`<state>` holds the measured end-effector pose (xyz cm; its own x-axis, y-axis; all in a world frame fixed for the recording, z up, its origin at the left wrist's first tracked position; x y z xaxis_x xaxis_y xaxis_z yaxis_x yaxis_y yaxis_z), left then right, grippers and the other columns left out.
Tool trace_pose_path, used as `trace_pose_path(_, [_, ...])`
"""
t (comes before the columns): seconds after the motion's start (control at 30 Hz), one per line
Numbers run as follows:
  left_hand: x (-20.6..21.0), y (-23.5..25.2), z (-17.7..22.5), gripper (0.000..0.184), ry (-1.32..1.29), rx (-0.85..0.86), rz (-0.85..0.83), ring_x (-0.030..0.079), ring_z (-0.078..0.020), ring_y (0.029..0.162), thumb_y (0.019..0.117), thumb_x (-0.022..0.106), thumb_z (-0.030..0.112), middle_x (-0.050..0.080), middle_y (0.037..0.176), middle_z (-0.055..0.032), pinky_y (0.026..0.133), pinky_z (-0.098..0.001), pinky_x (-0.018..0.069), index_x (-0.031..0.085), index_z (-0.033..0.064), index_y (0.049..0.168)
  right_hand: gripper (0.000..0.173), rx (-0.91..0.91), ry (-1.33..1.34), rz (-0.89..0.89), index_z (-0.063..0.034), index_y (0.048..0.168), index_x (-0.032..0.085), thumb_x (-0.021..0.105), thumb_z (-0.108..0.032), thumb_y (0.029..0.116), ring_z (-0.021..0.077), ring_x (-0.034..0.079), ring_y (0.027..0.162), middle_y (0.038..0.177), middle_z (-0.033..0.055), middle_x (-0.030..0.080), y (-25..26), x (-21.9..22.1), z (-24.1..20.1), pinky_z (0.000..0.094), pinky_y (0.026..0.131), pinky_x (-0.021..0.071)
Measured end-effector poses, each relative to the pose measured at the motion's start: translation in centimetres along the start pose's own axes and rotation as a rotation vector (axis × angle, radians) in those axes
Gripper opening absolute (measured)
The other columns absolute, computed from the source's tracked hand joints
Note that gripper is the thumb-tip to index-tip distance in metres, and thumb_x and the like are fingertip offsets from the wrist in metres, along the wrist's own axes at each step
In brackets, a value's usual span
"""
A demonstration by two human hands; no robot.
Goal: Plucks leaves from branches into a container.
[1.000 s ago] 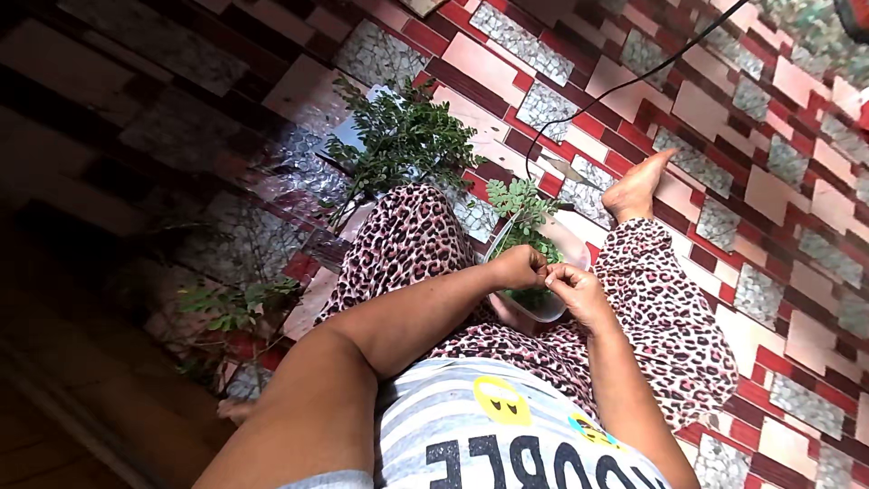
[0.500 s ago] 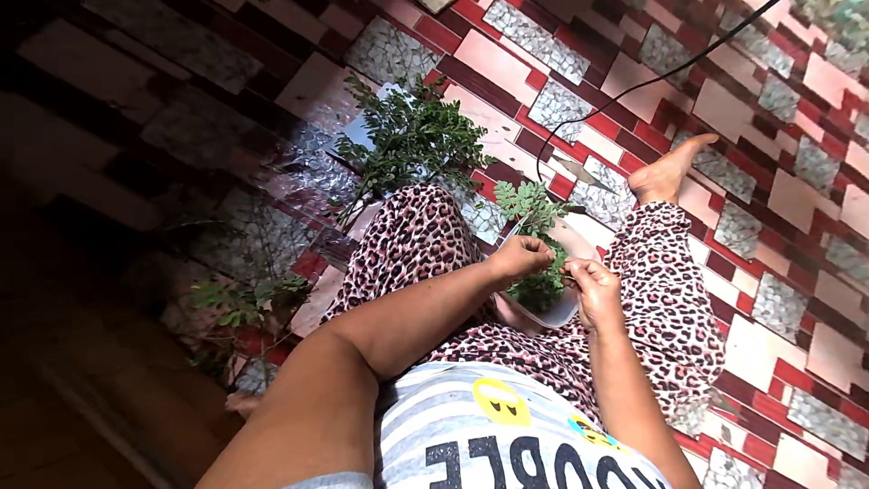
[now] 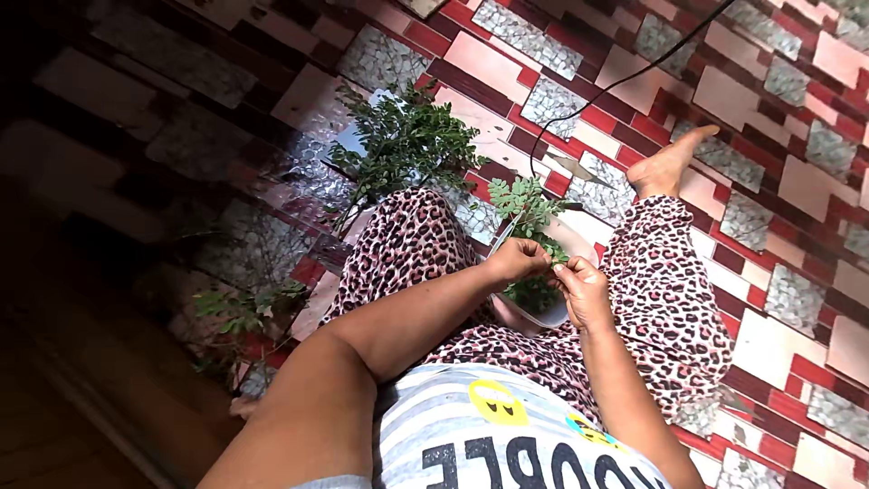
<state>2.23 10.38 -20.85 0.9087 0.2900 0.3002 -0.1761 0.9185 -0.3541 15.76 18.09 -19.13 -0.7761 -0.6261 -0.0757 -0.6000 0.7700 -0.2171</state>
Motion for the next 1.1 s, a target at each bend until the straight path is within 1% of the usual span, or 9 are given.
trace_pose_path(0.1, [0.0, 0.2, 0.0, 0.013, 0.025, -0.003, -0.013, 0.053, -0.0065, 0.064, 0.1006, 0.061, 0.009, 0.059, 0.076, -0.0020, 0.060, -0.0229, 0.0452, 0.064, -0.0002, 0.092, 0.011, -0.010, 0.017, -0.005, -0.0047, 0.085, 0.061, 0.061, 0.004, 0.0925, 0.0125, 0.066, 0.073, 0.085, 0.0042, 0.068, 0.1, -0.3, 0.0, 0.0301, 0.070, 0.0586])
trace_pose_path(0.23, [-0.3, 0.0, -0.2, 0.015, 0.008, -0.004, 0.028, 0.048, -0.0052, 0.058, 0.1013, 0.060, 0.009, 0.055, 0.071, -0.0004, 0.055, -0.0213, 0.0416, 0.063, 0.0017, 0.088, 0.011, 0.067, 0.004, 0.019, -0.0010, 0.091, 0.063, 0.054, 0.005, 0.0933, 0.0165, 0.070, 0.078, 0.096, 0.0087, 0.071, -0.1, -1.0, -1.0, 0.0330, 0.072, 0.0616])
trace_pose_path(0.33, [-0.1, -0.3, -0.3, 0.014, -0.015, 0.007, 0.025, 0.050, -0.0043, 0.058, 0.1020, 0.061, 0.011, 0.058, 0.072, -0.0013, 0.055, -0.0192, 0.0428, 0.066, 0.0020, 0.092, 0.004, 0.144, -0.061, -0.035, -0.0005, 0.095, 0.062, 0.060, 0.003, 0.0942, 0.0146, 0.068, 0.075, 0.089, 0.0066, 0.067, -0.2, -0.8, -0.7, 0.0315, 0.071, 0.0602])
trace_pose_path(0.53, [-0.1, 0.3, -0.1, 0.009, 0.039, 0.073, 0.022, 0.055, -0.0062, 0.064, 0.0964, 0.068, 0.005, 0.065, 0.078, -0.0043, 0.059, -0.0224, 0.0468, 0.070, -0.0031, 0.098, 0.010, 0.035, -0.149, 0.011, -0.0031, 0.084, 0.063, 0.069, -0.001, 0.0924, 0.0101, 0.062, 0.068, 0.075, 0.0026, 0.064, 0.3, -0.4, 0.0, 0.0279, 0.069, 0.0552])
trace_pose_path(0.73, [-0.4, 0.3, 0.0, 0.009, 0.064, 0.032, 0.058, 0.049, -0.0048, 0.063, 0.0991, 0.063, 0.006, 0.061, 0.080, -0.0026, 0.057, -0.0217, 0.0398, 0.067, -0.0003, 0.094, 0.010, 0.031, -0.183, -0.036, -0.0046, 0.081, 0.063, 0.064, 0.002, 0.0886, 0.0123, 0.066, 0.077, 0.084, 0.0043, 0.069, 0.2, -1.0, -0.3, 0.0312, 0.074, 0.0580])
trace_pose_path(0.83, [-0.4, 0.2, 0.1, 0.009, 0.047, 0.011, 0.038, 0.048, -0.0029, 0.062, 0.0983, 0.064, 0.008, 0.063, 0.081, -0.0012, 0.055, -0.0202, 0.0382, 0.069, 0.0009, 0.094, 0.005, 0.099, -0.194, -0.057, -0.0013, 0.095, 0.066, 0.062, 0.000, 0.0925, 0.0127, 0.065, 0.079, 0.094, 0.0067, 0.068, 0.4, -1.5, -0.3, 0.0298, 0.074, 0.0572])
trace_pose_path(0.9, [-0.2, 0.0, 0.2, 0.010, 0.045, 0.017, 0.009, 0.048, -0.0021, 0.063, 0.0981, 0.066, 0.010, 0.062, 0.080, 0.0002, 0.056, -0.0202, 0.0380, 0.070, 0.0013, 0.093, 0.012, 0.115, -0.144, -0.038, 0.0001, 0.102, 0.067, 0.058, 0.001, 0.0953, 0.0139, 0.065, 0.081, 0.096, 0.0078, 0.068, 0.4, -1.8, -0.2, 0.0307, 0.075, 0.0566])
trace_pose_path(1.0, [-0.1, -0.1, 0.3, 0.012, 0.047, 0.030, -0.014, 0.051, -0.0027, 0.067, 0.0981, 0.067, 0.011, 0.062, 0.080, 0.0003, 0.060, -0.0216, 0.0402, 0.070, 0.0011, 0.093, 0.020, 0.153, 0.006, -0.030, -0.0011, 0.102, 0.067, 0.048, -0.004, 0.1024, 0.0152, 0.068, 0.084, 0.094, 0.0065, 0.071, 0.3, -1.7, -0.5, 0.0336, 0.078, 0.0587])
trace_pose_path(1.1, [0.0, 0.0, 0.3, 0.012, 0.071, 0.071, -0.046, 0.056, -0.0047, 0.074, 0.0974, 0.068, 0.010, 0.065, 0.082, -0.0013, 0.071, -0.0253, 0.0472, 0.071, -0.0007, 0.093, 0.025, 0.186, 0.076, -0.060, -0.0026, 0.099, 0.067, 0.044, -0.009, 0.1055, 0.0160, 0.069, 0.084, 0.093, 0.0062, 0.071, 0.2, -1.4, -0.6, 0.0356, 0.080, 0.0592])
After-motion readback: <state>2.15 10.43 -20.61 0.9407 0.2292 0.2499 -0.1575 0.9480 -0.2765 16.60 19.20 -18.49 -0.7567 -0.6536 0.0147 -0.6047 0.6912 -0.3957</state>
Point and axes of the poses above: each hand's wrist, its own y-axis towards the middle knuckle, its own x-axis out of the palm, z = x × y, the point moved 5 cm from there along y, towards the middle knuckle
